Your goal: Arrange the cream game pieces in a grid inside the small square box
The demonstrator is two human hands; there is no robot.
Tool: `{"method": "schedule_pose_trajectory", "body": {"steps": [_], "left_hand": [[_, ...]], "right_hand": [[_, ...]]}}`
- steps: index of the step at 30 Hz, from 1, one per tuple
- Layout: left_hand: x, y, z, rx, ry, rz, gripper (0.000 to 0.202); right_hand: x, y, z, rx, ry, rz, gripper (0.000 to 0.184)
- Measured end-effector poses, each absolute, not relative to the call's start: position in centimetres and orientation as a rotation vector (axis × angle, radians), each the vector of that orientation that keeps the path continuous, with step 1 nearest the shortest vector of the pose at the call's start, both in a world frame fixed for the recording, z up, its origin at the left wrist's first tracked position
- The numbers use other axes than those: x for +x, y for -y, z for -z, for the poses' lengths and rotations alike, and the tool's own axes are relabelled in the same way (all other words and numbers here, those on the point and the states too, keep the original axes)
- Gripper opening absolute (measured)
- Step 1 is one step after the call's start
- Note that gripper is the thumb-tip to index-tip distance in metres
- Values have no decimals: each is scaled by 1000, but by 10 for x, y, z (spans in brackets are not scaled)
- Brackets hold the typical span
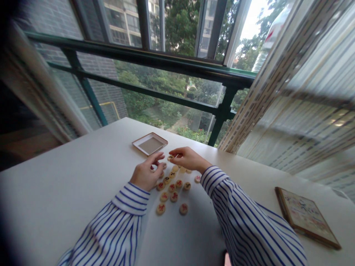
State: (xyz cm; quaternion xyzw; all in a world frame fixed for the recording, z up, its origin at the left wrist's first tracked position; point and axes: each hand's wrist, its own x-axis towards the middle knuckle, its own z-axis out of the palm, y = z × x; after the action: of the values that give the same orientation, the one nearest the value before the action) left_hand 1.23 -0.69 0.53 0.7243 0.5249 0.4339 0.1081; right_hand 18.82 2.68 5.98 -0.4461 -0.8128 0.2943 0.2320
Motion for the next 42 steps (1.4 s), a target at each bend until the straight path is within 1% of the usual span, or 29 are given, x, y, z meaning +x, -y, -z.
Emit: {"method": "schedule_pose_trajectory", "body": {"steps": [4, 6, 8, 14, 23, 26, 30, 38, 42], "left_hand": [[8, 7, -8, 2032, -1693, -1295, 37], [7, 7, -10, 2001, -1745, -1293, 36], [6, 8, -11, 1983, -1778, -1286, 36], [7, 7, -11, 1934, -1855, -1320, 34], [5, 8, -10, 1975, -1867, -1318, 32], [6, 8, -9, 1982, -1878, -1323, 32], [7, 7, -8, 2013, -1851, -1304, 32], [16, 11, -12, 2074, -1757, -1192, 30], [20, 8, -20, 2137, -1723, -1118, 30]], "right_hand": [[189, -34, -47, -1267, 2424, -480, 30], [186, -37, -42, -1306, 2474, -350, 31], [182, -40, -37, -1350, 2518, -260, 32], [168, -44, -33, -1523, 2668, -75, 24], [160, -48, -26, -1581, 2715, -68, 31], [161, -47, -29, -1572, 2719, -84, 32], [176, -47, -42, -1563, 2688, -89, 41], [234, -33, -74, -1551, 2536, -77, 29], [257, -16, -86, -1555, 2486, -70, 26]]}}
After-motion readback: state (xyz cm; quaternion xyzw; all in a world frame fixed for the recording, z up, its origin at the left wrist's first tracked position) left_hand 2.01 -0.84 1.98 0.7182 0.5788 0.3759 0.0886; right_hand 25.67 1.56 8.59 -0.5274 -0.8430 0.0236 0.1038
